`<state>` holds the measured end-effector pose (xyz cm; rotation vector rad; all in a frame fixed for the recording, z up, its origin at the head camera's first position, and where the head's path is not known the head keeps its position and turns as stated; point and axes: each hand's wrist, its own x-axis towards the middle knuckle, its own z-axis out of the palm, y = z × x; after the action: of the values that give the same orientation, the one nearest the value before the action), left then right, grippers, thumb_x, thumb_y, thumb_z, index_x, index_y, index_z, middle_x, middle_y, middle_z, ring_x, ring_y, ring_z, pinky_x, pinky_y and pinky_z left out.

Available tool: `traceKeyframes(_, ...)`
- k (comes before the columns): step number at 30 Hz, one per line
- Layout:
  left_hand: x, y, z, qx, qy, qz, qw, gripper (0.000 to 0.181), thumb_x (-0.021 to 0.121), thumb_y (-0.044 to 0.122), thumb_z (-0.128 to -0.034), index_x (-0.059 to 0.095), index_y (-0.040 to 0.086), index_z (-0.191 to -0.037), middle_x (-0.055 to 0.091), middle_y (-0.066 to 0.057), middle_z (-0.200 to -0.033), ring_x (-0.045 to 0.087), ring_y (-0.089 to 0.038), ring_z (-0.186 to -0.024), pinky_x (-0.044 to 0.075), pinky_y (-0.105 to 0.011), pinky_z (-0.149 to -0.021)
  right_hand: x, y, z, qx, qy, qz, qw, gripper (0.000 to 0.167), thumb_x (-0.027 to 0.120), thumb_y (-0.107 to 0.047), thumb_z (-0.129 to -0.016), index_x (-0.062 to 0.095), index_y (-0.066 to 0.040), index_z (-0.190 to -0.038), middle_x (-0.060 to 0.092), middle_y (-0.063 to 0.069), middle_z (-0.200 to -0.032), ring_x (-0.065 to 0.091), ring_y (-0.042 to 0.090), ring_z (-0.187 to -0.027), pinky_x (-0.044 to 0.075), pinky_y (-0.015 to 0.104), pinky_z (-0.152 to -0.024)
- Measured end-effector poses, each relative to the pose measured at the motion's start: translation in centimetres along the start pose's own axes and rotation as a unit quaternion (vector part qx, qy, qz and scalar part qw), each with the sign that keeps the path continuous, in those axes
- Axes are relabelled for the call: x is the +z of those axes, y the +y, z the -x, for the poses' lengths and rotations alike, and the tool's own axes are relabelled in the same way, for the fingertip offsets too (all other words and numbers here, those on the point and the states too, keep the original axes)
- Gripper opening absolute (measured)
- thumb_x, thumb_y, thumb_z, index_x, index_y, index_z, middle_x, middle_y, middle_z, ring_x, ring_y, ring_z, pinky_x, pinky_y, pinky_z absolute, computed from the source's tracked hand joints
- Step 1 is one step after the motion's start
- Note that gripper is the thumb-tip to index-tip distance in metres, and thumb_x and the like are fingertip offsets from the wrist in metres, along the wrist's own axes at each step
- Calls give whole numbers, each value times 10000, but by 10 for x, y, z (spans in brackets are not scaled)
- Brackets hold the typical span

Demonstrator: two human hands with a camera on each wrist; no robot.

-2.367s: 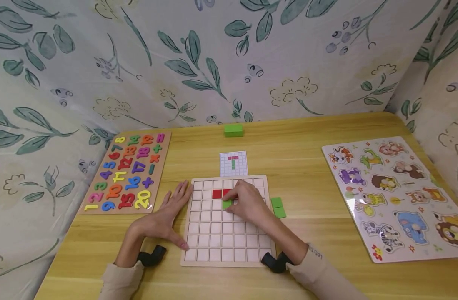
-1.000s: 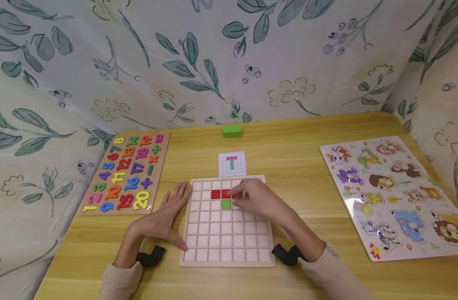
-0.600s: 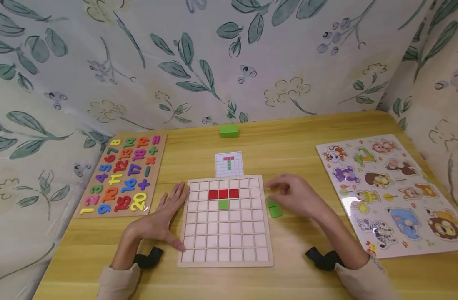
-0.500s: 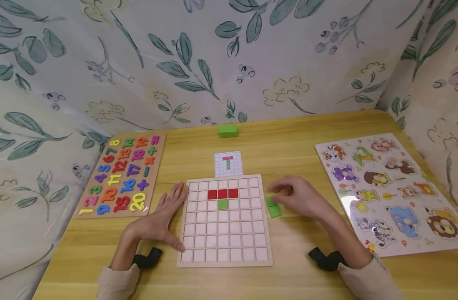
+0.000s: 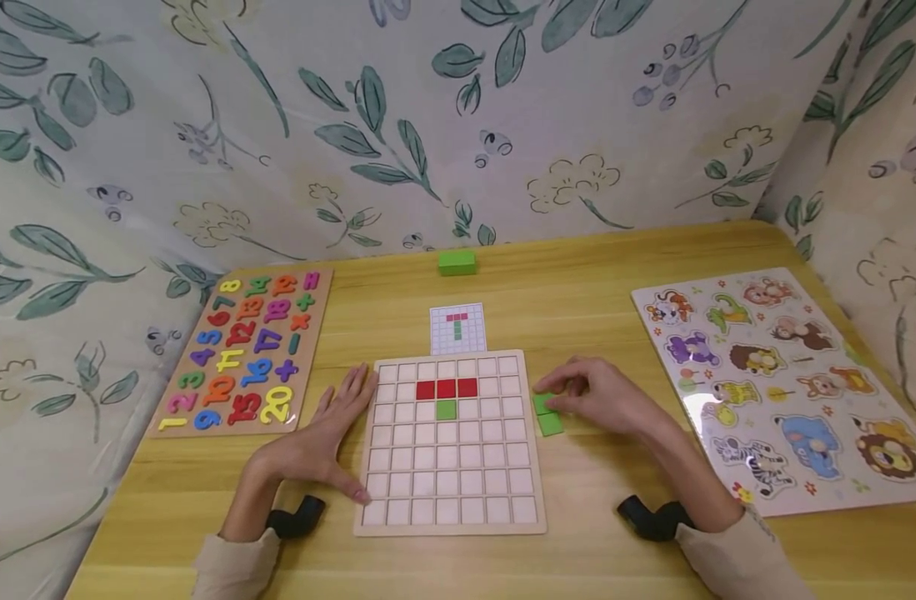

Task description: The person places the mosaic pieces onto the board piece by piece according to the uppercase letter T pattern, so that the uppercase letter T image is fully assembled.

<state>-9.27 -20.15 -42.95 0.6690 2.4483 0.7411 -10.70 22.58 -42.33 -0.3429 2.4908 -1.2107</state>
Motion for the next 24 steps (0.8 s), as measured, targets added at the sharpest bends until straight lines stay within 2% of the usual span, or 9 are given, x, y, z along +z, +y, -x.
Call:
traceKeyframes(7, 0, 0, 0, -14, -13, 10, 10000, 1575, 1009, 453, -581, -77, 91, -1662, -247, -132, -1720, -226, -343, -1601, -111, -614, -1289, 2, 0, -1, -69, 97, 89, 9999, 180, 759, -118, -932, 805, -138, -1105, 653, 46, -963, 480, 166, -797, 404, 246, -652)
traceKeyframes(17, 0, -1, 0, -13, -20, -5, 10000, 1578, 1009, 454, -581, -82, 89, -1661, -246, -134, -1721, -227, -338, -1601, -121, -615, -1287, 5, -1, -4, 51, 321, 200, 9993, 189, 749, -134, -942, 802, -140, -1124, 626, 40, -910, 498, 163, -785, 421, 243, -644)
traceKeyframes(24, 1, -2, -1, 27, 9, 22, 10000, 1575, 1010, 449, -582, -75, 76, -1660, -241, -156, -1719, -221, -363, -1598, -123, -632, -1280, 3, 0, -3, -23, 204, 126, 9997, 251, 777, -167, -925, 780, -129, -1173, 611, 49, -937, 500, 152, -781, 433, 236, -638)
